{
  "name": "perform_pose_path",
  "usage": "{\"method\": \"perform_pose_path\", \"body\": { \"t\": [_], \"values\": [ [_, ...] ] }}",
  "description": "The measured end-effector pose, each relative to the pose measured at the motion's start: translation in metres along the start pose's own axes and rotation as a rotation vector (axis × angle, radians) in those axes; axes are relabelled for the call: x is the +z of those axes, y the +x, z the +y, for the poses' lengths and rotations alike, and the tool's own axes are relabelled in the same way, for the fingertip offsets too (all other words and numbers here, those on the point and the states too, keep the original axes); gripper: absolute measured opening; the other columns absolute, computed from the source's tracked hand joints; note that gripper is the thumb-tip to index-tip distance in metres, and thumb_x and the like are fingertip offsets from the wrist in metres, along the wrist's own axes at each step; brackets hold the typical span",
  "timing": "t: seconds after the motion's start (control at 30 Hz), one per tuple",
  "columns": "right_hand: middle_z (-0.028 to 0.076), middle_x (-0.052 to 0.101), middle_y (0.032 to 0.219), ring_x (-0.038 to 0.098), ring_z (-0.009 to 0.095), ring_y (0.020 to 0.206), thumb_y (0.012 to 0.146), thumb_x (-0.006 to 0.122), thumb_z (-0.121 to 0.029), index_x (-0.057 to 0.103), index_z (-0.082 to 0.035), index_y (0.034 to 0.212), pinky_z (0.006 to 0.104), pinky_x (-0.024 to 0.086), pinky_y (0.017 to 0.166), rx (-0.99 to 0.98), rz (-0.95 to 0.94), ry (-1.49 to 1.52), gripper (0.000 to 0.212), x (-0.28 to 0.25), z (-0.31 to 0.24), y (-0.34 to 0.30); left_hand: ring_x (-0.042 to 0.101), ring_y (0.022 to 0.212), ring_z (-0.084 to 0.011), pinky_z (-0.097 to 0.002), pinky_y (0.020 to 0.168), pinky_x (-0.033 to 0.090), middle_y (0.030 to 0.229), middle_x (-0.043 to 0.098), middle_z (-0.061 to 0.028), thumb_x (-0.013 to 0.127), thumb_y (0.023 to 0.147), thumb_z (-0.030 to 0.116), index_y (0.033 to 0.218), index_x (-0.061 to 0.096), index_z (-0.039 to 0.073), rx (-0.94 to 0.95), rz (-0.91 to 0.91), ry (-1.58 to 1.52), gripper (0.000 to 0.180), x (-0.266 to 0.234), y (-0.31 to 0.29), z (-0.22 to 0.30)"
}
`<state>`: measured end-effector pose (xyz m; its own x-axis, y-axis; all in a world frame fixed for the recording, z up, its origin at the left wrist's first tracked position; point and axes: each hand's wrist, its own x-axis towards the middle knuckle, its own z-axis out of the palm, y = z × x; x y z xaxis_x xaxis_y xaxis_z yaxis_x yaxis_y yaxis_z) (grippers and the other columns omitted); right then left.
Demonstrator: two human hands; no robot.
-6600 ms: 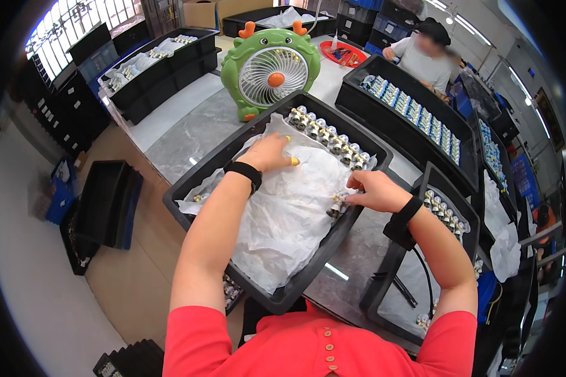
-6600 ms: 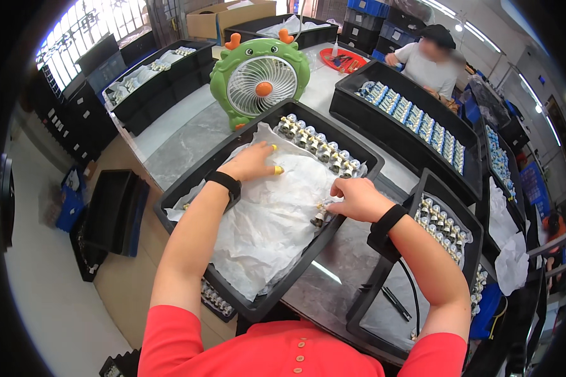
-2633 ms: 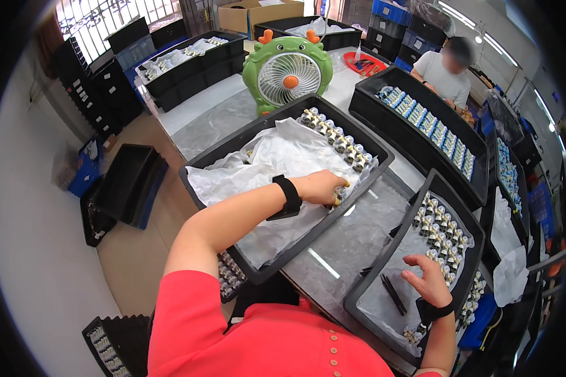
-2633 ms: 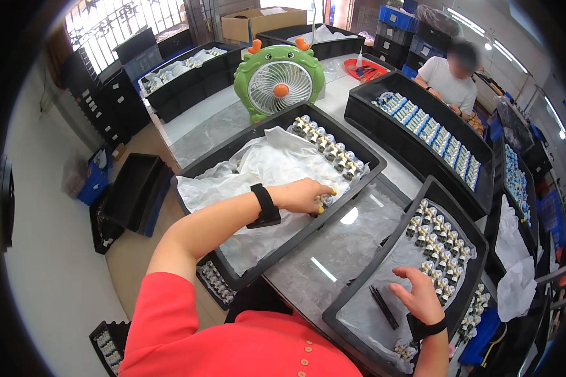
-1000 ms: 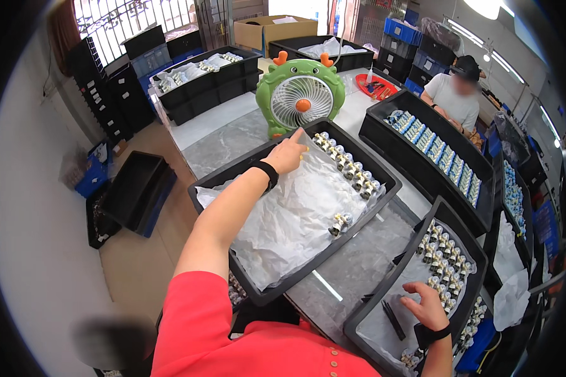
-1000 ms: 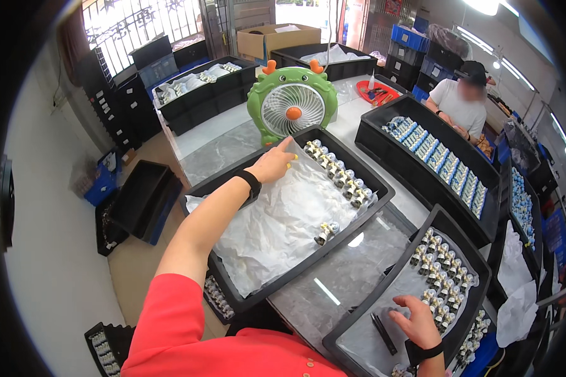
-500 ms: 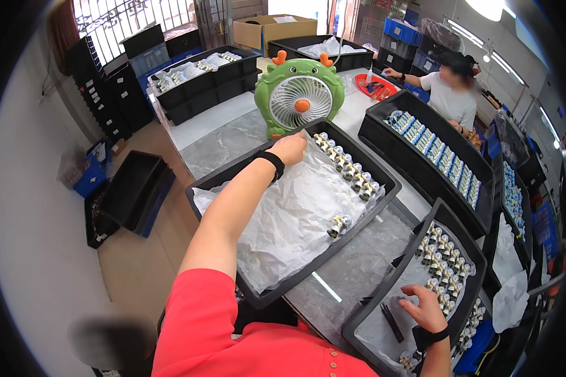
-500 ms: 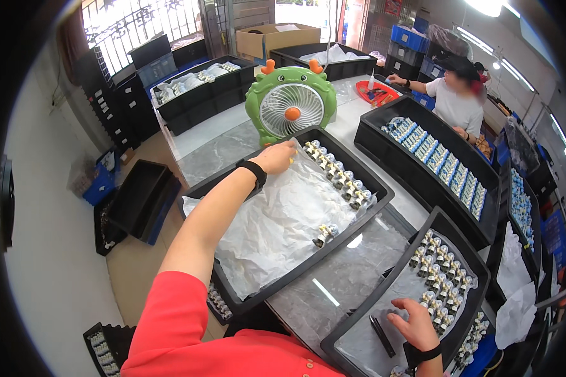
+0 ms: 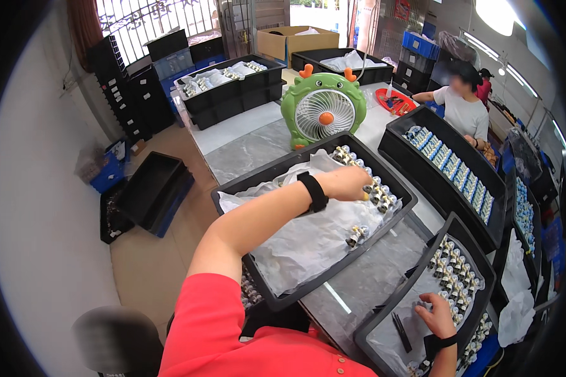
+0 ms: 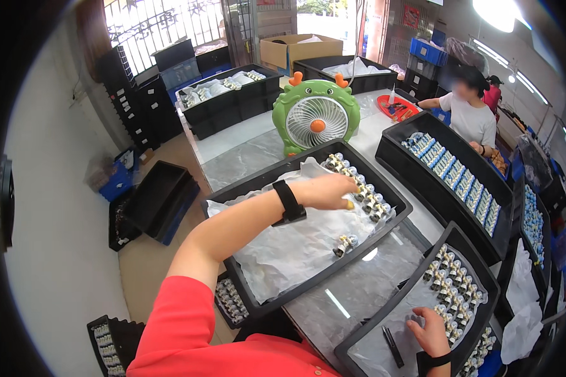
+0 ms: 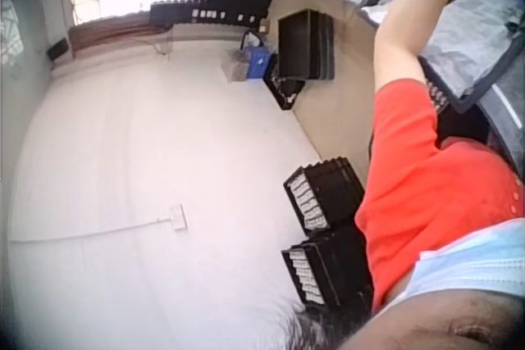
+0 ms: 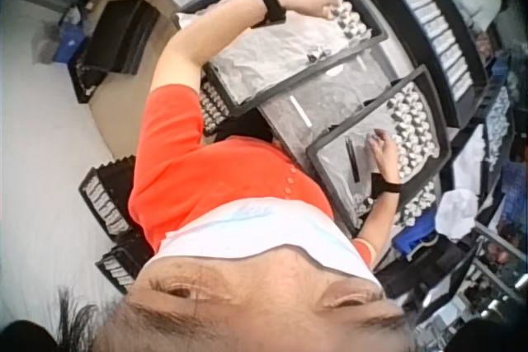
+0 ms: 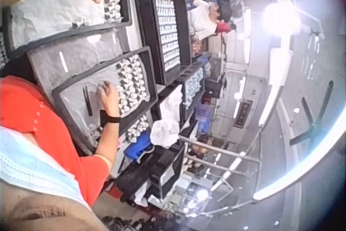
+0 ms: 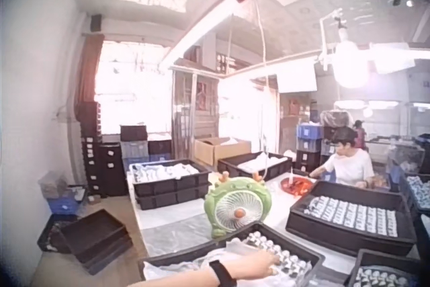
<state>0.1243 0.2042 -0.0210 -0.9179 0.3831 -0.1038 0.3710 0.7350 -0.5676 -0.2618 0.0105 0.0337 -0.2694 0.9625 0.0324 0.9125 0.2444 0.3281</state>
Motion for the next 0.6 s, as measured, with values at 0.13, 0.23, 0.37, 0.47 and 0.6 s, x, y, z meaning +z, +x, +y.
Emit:
{"method": "perform_pose_path", "body": {
  "t": [0.13,0.23,0.37,0.47,0.6],
  "values": [
    [0.017,0.063,0.086,0.061,0.034,0.082,0.068,0.074,-0.016,0.063,0.002,0.093,0.0383,0.049,0.076,0.011,-0.023,-0.127,0.033,0.001,0.022,0.002,0.056,0.106,-0.0344,-0.0401,0.093,0.044,0.109,0.061,-0.0177,0.065,0.08,0.019,0.11,0.06,-0.002,0.358,0.074,-0.189,0.037,0.016,-0.013,0.06],
    [0.016,0.059,0.084,0.059,0.034,0.08,0.063,0.077,-0.016,0.062,0.001,0.091,0.0388,0.048,0.074,0.019,-0.047,-0.204,0.036,0.002,0.025,0.002,0.056,0.106,-0.0362,-0.0406,0.09,0.046,0.117,0.057,-0.0167,0.065,0.08,0.015,0.112,0.058,-0.002,0.537,0.111,-0.275,0.036,0.021,-0.031,0.11],
    [0.017,0.057,0.09,0.058,0.033,0.085,0.058,0.079,-0.014,0.062,0.0,0.09,0.0389,0.048,0.075,0.073,0.052,-0.236,0.038,0.003,0.034,-0.001,0.058,0.101,-0.0358,-0.0403,0.084,0.048,0.116,0.057,-0.0147,0.062,0.08,0.008,0.109,0.058,0.0,0.73,0.162,-0.416,0.03,0.04,-0.048,0.15],
    [0.018,0.056,0.093,0.057,0.035,0.088,0.056,0.076,-0.009,0.062,-0.002,0.088,0.041,0.048,0.078,0.068,0.065,-0.314,0.036,0.002,0.042,-0.002,0.059,0.099,-0.0343,-0.0402,0.082,0.049,0.113,0.058,-0.0139,0.062,0.08,0.007,0.106,0.06,0.0,0.763,0.084,-0.501,0.027,0.05,-0.062,0.172],
    [0.018,0.058,0.09,0.057,0.037,0.089,0.056,0.071,-0.005,0.063,-0.003,0.086,0.0421,0.048,0.078,0.042,0.06,-0.363,0.032,0.009,0.055,0.007,0.062,0.093,-0.0289,-0.0363,0.08,0.05,0.106,0.063,-0.0126,0.061,0.082,0.005,0.103,0.064,0.001,0.728,0.018,-0.734,0.021,0.059,-0.074,0.194]
  ]
}}
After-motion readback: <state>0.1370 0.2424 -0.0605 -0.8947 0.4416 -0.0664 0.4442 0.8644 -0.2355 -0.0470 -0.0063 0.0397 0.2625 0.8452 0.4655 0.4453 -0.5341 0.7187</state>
